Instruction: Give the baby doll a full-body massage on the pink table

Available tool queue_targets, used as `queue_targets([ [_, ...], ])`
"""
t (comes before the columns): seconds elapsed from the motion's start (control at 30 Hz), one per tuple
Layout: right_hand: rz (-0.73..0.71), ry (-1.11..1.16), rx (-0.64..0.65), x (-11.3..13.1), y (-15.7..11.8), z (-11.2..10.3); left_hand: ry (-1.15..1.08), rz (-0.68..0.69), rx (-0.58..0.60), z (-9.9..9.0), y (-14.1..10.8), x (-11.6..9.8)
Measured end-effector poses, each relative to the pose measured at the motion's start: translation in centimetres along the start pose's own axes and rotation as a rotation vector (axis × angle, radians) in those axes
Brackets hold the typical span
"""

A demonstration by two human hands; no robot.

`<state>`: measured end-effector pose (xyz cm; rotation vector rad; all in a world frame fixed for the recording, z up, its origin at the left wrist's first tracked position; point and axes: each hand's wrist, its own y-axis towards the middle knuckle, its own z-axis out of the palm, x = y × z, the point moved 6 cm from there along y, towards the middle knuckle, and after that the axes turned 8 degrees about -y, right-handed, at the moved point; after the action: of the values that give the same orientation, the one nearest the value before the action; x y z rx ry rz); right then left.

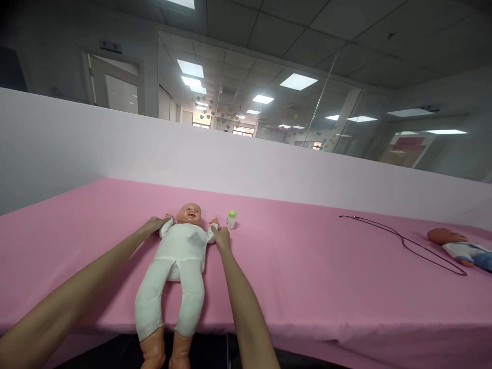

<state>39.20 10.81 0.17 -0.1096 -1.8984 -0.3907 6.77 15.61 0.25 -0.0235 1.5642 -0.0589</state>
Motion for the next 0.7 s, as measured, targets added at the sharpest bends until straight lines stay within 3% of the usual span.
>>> queue_targets([
  [0.1, -0.001, 0.074, 0.093, 0.2, -0.4, -0.5, -0.068, 0.051, 0.059, -0.7, -1.3, -0.1],
  [0.23, -0.048, 0.171, 0.257, 1.7, -1.8, -2.5, -0.114, 0.233, 0.282, -2.5, -3.9, -1.8],
  [0.33, -0.189, 0.132, 0.449, 3.0, -3.9, -3.6, 0.098, 0.403, 0.497, -3.1, -6.3, -2.6],
  [0.43, -0.312, 0.030, 0.579, 3.5, -6.0, -3.7, 0.299, 0.540, 0.635, -2.8, -8.3, -2.7],
  [0.6, -0.311, 0.021, 0.495, 3.8, -6.8, -3.7, 0.276, 0.560, 0.630, -1.8, -9.4, -3.3],
  [0.7, -0.266, 0.068, 0.365, 4.4, -5.2, -3.2, 0.123, 0.465, 0.460, -1.2, -7.9, -3.8],
])
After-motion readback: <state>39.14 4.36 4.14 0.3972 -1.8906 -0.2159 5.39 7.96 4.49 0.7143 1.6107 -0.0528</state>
